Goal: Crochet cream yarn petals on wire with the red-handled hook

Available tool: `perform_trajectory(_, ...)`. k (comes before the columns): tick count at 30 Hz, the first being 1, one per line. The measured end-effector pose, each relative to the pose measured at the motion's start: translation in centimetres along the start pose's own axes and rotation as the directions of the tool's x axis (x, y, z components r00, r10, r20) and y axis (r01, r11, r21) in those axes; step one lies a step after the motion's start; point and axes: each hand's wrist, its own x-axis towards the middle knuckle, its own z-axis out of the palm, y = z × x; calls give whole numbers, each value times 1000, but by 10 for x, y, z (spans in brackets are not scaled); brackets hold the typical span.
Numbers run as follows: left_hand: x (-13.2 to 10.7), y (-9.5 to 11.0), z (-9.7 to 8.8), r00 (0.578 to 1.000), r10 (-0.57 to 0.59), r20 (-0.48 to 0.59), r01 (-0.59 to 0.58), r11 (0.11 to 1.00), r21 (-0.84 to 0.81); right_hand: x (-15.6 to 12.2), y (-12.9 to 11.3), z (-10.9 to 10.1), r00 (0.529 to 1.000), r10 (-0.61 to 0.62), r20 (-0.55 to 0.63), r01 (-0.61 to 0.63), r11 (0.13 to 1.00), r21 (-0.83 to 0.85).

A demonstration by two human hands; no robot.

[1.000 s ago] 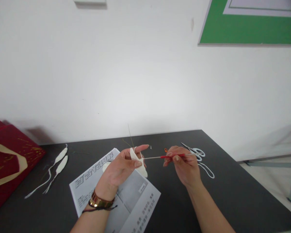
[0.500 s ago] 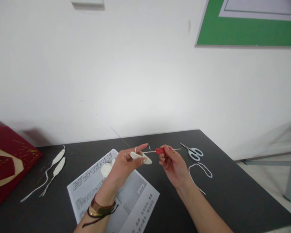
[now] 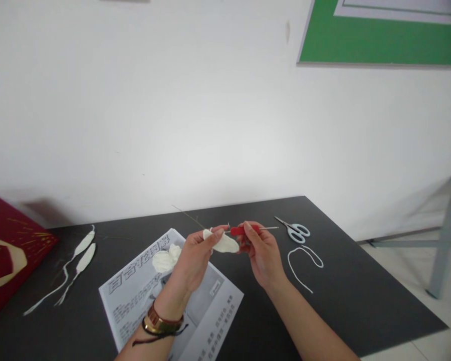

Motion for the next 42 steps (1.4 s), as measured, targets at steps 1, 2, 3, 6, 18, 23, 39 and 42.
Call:
perform_trajectory(1,0,1,0,1000,0,-7,0,1000,5,0,0,0,1000,-1,4,1,1000,-11)
perform_trajectory(2,0,1,0,1000,4,-11,-4,1000,12,0,-1,0,1000,-1,9,1,1000,-19)
perform_trajectory(3,0,1,0,1000,12,-19,-12,1000,15,-1,-1,0,1000,3,21,-2,1000,-23)
perform_trajectory(6,0,1,2,996,42,-81,-44,999,-22,-2,-4,1,994,48,96,-46,999,-26)
perform_trajectory(18,-2,-5,9,955,132,-266,-158,984,-78,-7,-4,4,978,145,149,-112,971,-212)
perform_trajectory(23,-3,-6,11,942,149,-300,-190,975,-114,-11,-7,5,982,56,179,-11,970,-244)
perform_trajectory(39,-8,-10,14,910,241,-337,-280,957,-71,-14,-10,8,986,5,165,45,955,-294)
perform_trajectory(42,-8,-9,14,908,241,-343,-284,955,-81,-12,-6,5,979,39,202,3,979,-204)
